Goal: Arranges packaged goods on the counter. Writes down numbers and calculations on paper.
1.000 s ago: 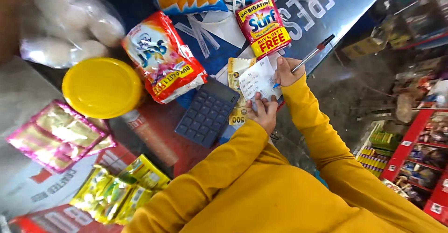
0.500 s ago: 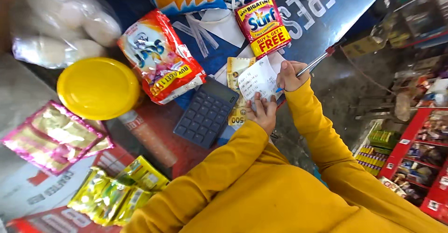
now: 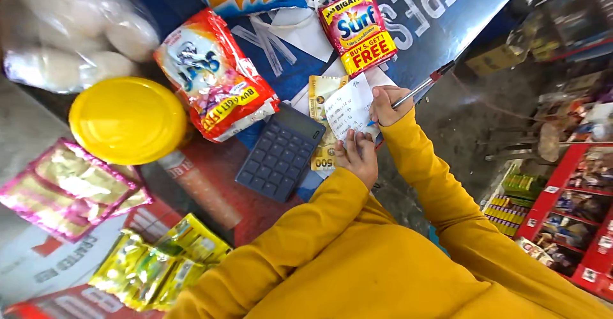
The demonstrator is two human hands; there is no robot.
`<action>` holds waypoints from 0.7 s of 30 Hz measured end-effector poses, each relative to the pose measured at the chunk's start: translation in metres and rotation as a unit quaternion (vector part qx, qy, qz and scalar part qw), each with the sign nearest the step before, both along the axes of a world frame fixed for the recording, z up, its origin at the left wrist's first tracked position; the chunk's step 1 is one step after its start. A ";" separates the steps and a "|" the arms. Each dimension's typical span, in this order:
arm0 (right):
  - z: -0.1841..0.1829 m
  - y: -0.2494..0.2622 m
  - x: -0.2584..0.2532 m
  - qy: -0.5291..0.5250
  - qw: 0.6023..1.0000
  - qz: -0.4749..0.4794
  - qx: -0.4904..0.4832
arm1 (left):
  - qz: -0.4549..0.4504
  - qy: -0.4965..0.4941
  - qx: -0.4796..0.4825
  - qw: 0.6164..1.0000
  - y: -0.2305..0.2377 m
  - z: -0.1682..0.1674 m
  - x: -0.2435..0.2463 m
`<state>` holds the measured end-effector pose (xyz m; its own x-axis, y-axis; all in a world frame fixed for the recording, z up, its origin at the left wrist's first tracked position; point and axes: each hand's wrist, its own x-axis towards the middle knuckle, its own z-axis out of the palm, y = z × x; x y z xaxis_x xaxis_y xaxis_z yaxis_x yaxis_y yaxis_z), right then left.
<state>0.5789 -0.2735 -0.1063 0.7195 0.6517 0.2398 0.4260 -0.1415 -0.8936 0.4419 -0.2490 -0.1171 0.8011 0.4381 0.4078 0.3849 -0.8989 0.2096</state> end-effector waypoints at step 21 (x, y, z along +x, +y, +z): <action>0.003 0.002 0.000 -0.012 0.999 -0.024 -0.033 | -0.041 0.063 0.009 0.997 0.005 0.006 -0.003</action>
